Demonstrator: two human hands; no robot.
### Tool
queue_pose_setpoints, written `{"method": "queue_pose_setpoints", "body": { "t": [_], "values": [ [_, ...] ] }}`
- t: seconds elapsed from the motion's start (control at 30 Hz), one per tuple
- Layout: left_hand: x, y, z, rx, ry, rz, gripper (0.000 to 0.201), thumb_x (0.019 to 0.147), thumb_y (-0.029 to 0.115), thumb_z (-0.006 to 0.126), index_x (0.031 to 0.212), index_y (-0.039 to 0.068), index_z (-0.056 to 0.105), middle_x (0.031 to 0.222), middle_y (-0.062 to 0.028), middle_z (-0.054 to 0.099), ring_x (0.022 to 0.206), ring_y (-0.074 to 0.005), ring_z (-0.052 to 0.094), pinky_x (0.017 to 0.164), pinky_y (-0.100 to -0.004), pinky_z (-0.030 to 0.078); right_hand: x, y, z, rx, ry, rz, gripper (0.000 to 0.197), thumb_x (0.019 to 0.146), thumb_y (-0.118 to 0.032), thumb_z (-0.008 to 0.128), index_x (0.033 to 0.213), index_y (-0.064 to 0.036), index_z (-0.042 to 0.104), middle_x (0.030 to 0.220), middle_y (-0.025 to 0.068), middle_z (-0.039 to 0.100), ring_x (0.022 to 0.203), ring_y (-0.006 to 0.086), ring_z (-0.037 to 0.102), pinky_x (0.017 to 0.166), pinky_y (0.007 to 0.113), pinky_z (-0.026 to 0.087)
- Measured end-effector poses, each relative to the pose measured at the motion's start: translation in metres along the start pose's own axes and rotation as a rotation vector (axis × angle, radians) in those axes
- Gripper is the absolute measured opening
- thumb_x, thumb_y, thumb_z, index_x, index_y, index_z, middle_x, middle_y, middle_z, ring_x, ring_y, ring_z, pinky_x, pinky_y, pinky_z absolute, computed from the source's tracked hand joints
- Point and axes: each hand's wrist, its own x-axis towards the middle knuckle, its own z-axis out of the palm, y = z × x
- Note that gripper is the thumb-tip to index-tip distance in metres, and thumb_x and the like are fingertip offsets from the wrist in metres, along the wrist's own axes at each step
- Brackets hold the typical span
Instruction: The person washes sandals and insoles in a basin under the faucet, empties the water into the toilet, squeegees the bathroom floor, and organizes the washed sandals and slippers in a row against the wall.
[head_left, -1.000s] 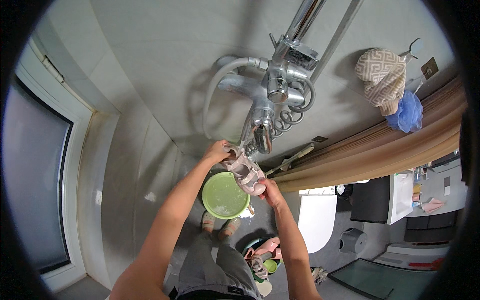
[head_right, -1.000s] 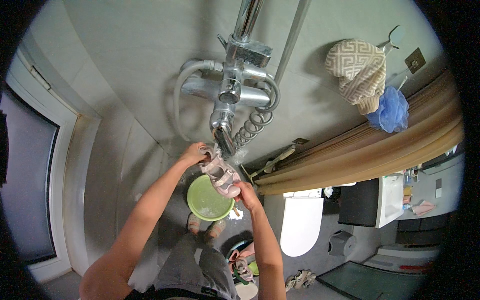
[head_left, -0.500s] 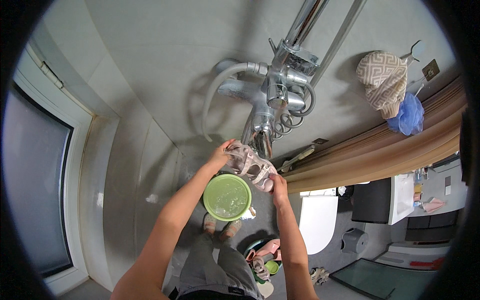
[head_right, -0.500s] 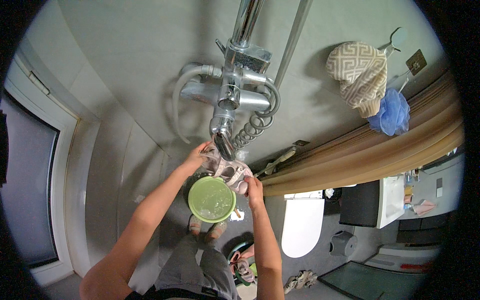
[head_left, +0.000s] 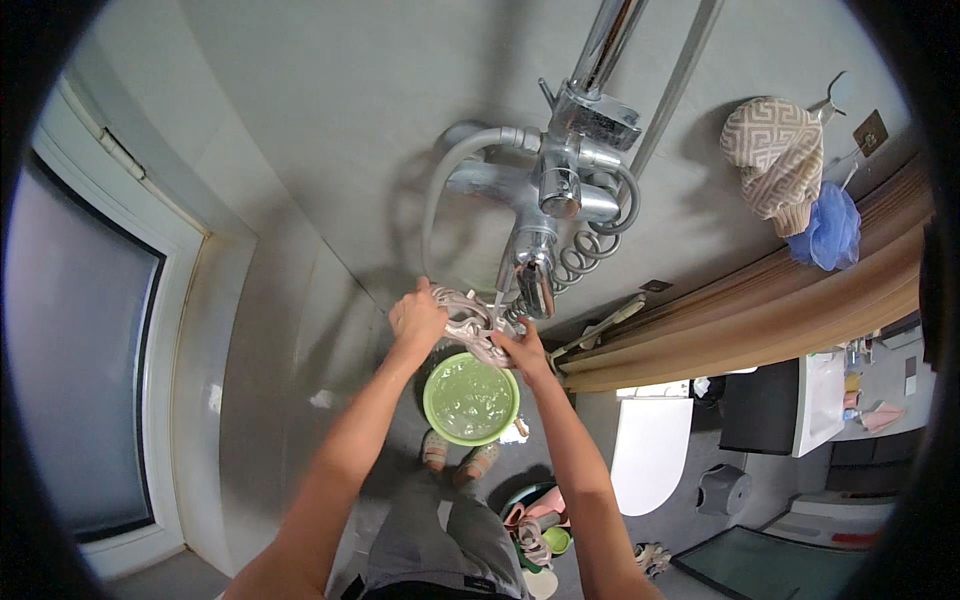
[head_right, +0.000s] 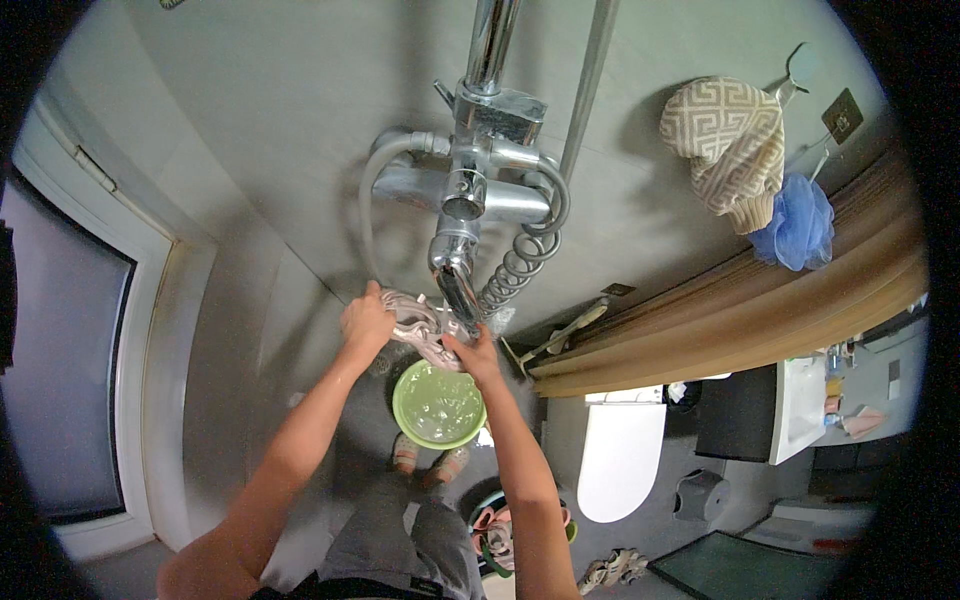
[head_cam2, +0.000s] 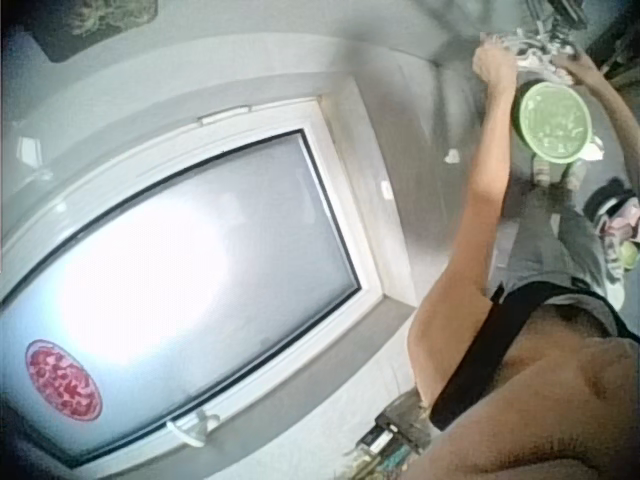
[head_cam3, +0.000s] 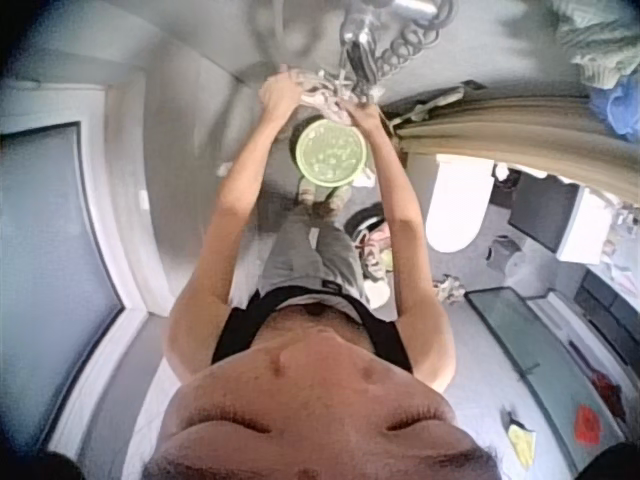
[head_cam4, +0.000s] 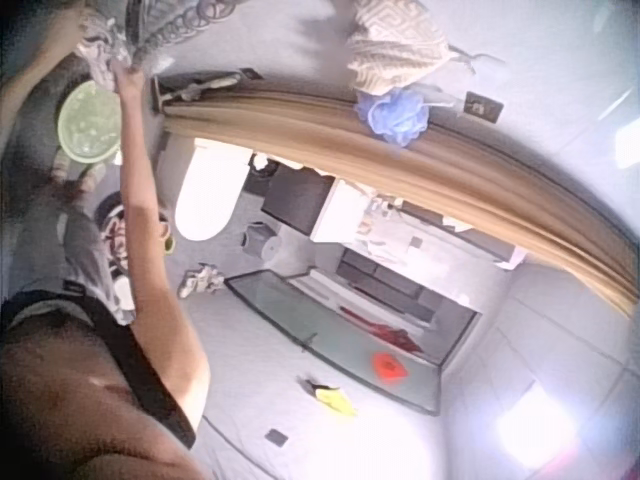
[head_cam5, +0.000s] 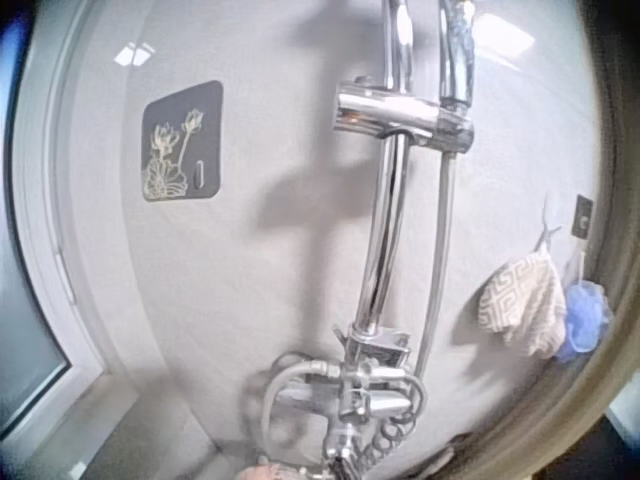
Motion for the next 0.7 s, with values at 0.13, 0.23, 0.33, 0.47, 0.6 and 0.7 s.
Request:
{"method": "queue_pose_setpoints", "body": {
  "t": [0.13, 0.23, 0.33, 0.47, 0.6, 0.7],
  "values": [
    [-0.027, 0.015, -0.025, -0.117, 0.244, 0.064, 0.047, 0.069, 0.014, 0.061, 0.113, 0.006, 0.047, 0.097, -0.0214, 0.059, 0.086, -0.0387, 0.058, 0.074, -0.047, 0.046, 0.048, 0.022, 0.027, -0.436, 0.137, -0.141, 0.088, 0.067, -0.032, 0.075, 0.135, -0.0111, 0.022, 0.109, 0.0182, 0.051, 0.089, 0.0275, 0.058, 0.061, 0.034, 0.053],
    [-0.033, 0.01, -0.022, -0.166, 0.294, 0.061, 0.051, 0.067, 0.011, 0.063, 0.115, 0.007, 0.046, 0.103, -0.0205, 0.058, 0.089, -0.039, 0.057, 0.075, -0.0458, 0.046, 0.059, 0.025, 0.034, -0.413, 0.105, -0.23, 0.074, 0.07, -0.034, 0.07, 0.131, -0.0144, 0.035, 0.111, 0.022, 0.053, 0.095, 0.0374, 0.055, 0.071, 0.04, 0.051],
    [-0.031, -0.01, -0.009, -0.259, 0.309, 0.078, 0.052, 0.067, 0.01, 0.063, 0.116, 0.007, 0.046, 0.103, -0.0204, 0.058, 0.09, -0.04, 0.057, 0.075, -0.0459, 0.045, 0.065, 0.016, 0.029, -0.735, 0.335, -0.425, 0.036, 0.074, -0.023, 0.063, 0.106, -0.0097, 0.058, 0.092, 0.022, 0.061, 0.088, 0.0381, 0.058, 0.074, 0.043, 0.048],
    [-0.022, -0.042, 0.021, -0.436, 0.207, 0.062, 0.056, 0.072, 0.022, 0.066, 0.12, 0.009, 0.041, 0.106, -0.0168, 0.057, 0.088, -0.0348, 0.06, 0.074, -0.0443, 0.048, 0.034, -0.015, 0.029, -0.933, 0.403, -0.389, 0.044, 0.069, -0.02, 0.064, 0.111, -0.0114, 0.055, 0.089, 0.0208, 0.062, 0.083, 0.0378, 0.059, 0.073, 0.044, 0.047],
    [-0.003, -0.069, 0.06, -0.987, -0.131, -0.271, 0.059, 0.072, 0.027, 0.071, 0.121, 0.012, 0.041, 0.103, -0.0047, 0.057, 0.083, -0.0164, 0.057, 0.066, -0.0314, 0.049, 0.012, -0.046, 0.026, -0.743, 0.35, -0.478, 0.067, 0.068, -0.032, 0.072, 0.124, -0.0074, 0.044, 0.099, 0.0144, 0.061, 0.086, 0.0285, 0.06, 0.074, 0.037, 0.047],
    [-0.01, -0.067, 0.079, -1.225, -0.253, -0.302, 0.059, 0.073, 0.022, 0.07, 0.123, 0.013, 0.039, 0.113, -0.0049, 0.052, 0.096, -0.0182, 0.053, 0.072, -0.0348, 0.048, 0.021, -0.031, -0.001, -0.005, -0.043, -0.306, 0.064, 0.063, -0.032, 0.078, 0.114, -0.0015, 0.052, 0.096, 0.0167, 0.059, 0.082, 0.0219, 0.058, 0.07, 0.032, 0.046]
  ]
}}
